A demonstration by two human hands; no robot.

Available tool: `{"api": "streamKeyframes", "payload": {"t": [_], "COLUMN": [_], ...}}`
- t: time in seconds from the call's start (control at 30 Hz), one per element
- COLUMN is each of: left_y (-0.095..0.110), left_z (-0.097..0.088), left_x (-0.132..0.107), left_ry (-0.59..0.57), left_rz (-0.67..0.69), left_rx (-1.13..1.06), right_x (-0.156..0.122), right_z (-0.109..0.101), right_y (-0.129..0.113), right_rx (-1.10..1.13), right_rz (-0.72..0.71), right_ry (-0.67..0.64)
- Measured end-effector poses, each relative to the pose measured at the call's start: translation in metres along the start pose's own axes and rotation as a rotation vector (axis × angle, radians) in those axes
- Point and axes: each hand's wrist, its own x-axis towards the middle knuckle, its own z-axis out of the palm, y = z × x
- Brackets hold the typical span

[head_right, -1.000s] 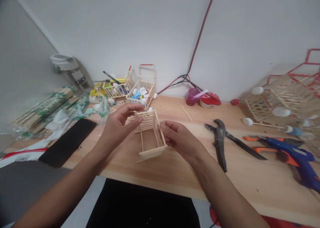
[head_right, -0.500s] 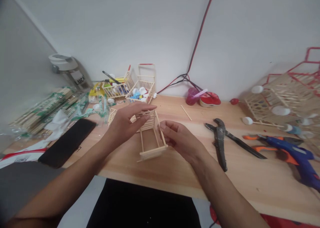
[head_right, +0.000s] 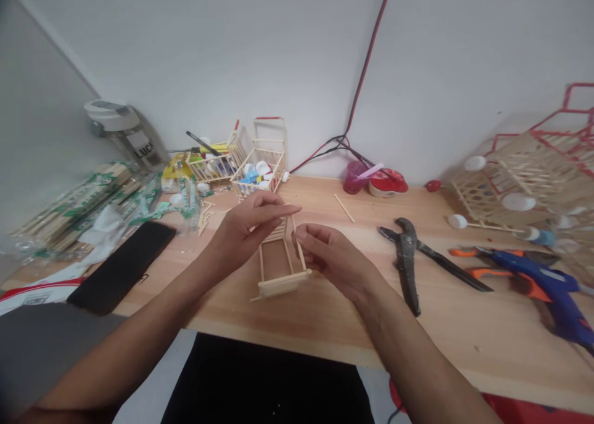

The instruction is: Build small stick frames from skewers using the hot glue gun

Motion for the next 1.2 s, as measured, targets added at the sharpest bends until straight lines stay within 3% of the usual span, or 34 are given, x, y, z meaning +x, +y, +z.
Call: {"api": "streamKeyframes", "payload": {"t": [0.1,0.23,0.43,0.63,0.77,1.0,1.2], "left_y": [0.003,0.022,0.056,0.054,0.060,0.075,0.073], "left_z": [-0.002,-0.007,-0.015,-0.022,-0.021,-0.001,0.008], "left_x": [0.000,-0.006,-0.022,-0.026,-0.028,-0.039,-0.045], "left_ry": [0.035,0.214,0.215,0.269,0.252,0.041,0.098], "left_rz": [-0.003,-0.035,-0.011,-0.080,-0.043,0.011,0.010], "left_rx": [-0.001,0.074,0.126,0.126,0.110,0.067,0.099], "right_x": [0.001,0.000,0.000,-0.001,0.000,-0.001,0.000], "right_z": [-0.001,-0.002,-0.002,0.000,0.000,0.001,0.001], "right_y": [0.000,-0.001,-0.001,-0.002,-0.002,-0.003,-0.003], "right_rx": [0.005,0.009,-0.012,-0.037,-0.023,0.011,0.004], "right_rz": [0.004,0.000,-0.012,-0.012,-0.002,0.015,-0.012], "right_ry": [-0.011,-0.033,-0.061,-0.057,-0.048,-0.037,-0.066]}}
